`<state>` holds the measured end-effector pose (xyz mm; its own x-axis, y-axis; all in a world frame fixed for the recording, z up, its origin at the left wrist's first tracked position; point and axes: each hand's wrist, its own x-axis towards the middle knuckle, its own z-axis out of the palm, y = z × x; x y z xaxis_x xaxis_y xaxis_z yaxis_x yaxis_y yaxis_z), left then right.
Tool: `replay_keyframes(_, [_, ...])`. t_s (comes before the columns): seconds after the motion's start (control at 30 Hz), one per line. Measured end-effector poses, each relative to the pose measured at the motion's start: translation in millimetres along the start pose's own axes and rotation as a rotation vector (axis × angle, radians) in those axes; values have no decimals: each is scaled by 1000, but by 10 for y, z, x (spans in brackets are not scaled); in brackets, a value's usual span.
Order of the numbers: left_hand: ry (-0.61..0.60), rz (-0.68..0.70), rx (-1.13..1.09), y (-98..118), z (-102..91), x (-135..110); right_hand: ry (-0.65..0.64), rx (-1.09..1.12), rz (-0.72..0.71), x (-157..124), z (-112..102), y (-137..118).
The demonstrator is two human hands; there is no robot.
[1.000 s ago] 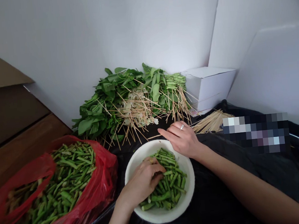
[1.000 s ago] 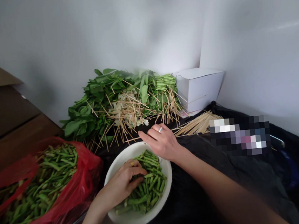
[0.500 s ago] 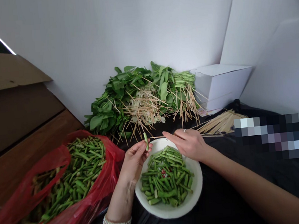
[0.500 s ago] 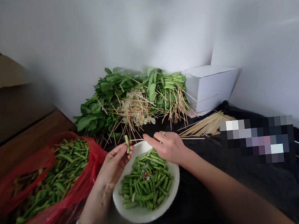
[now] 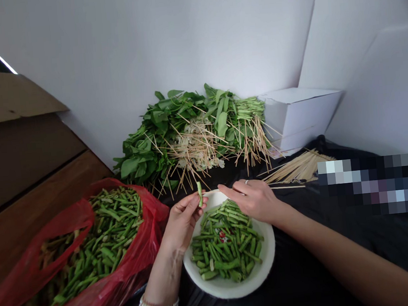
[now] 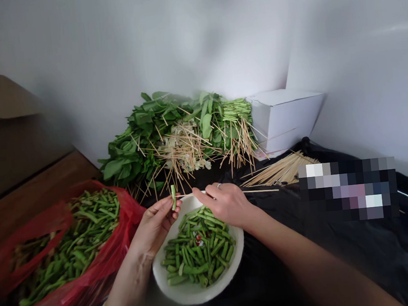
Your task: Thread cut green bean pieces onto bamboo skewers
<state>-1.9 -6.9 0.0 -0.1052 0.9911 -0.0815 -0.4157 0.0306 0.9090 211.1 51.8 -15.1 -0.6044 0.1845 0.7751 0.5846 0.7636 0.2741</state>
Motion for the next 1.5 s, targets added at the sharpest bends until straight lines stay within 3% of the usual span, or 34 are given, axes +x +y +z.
replay_keyframes(0.63, [37, 61, 1, -32, 12, 16, -21, 22, 3, 14, -14, -14])
replay_keyframes(0.87, [151, 53, -11, -31, 32, 29, -48, -27, -16, -6, -3, -26])
replay_keyframes(1.5, [49, -40, -14, 4, 16, 8, -166, 99, 52, -4, 14, -123])
